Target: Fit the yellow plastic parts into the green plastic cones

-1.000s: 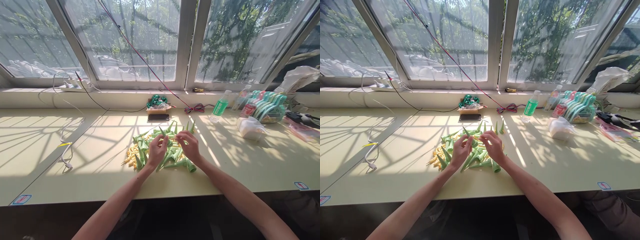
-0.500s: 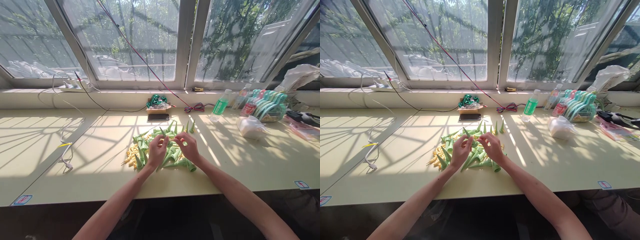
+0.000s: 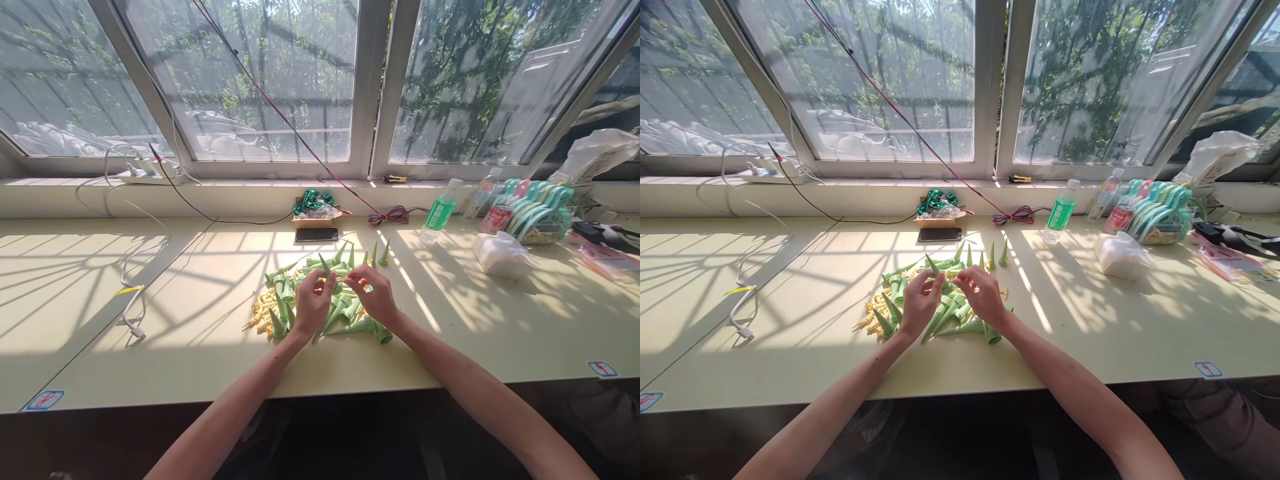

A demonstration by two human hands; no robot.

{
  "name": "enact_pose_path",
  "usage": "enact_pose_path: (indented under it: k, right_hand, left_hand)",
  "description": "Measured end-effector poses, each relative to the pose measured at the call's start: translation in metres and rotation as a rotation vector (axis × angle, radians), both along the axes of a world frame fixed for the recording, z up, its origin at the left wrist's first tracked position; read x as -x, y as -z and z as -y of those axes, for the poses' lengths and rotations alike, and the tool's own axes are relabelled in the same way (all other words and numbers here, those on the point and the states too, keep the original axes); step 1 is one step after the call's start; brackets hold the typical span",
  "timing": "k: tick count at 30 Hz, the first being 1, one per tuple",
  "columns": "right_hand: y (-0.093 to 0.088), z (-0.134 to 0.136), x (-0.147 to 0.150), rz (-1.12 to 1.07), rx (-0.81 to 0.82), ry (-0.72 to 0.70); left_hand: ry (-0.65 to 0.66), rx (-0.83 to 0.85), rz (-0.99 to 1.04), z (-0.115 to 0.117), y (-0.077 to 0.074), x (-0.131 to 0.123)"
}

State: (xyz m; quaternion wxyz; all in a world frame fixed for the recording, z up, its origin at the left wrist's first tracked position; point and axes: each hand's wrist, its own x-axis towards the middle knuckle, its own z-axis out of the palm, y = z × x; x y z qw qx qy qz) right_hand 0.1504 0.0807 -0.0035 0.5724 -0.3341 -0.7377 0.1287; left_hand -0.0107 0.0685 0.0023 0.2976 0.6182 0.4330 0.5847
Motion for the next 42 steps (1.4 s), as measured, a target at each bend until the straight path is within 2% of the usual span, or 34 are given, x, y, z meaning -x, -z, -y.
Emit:
enact_pose_path:
  k: [5, 22, 42]
  right_hand:
    - [0.0005, 0.0009, 0.0015, 0.026, 0.008, -0.023]
    - [0.0084, -0.0035, 0.0023, 0.058, 0.064, -0.004]
    - [0.0069, -0.0049, -0.0004, 0.089, 0.101, 0.076]
  left_hand:
    - [-0.047, -0.03, -0.035, -0.0009, 0.0009, 0.0008]
    - [-0.078, -0.077, -0.163, -0.001, 0.0031, 0.0027]
    - [0.051, -0.111, -0.24, 0.0013, -0.0016, 0.0014]
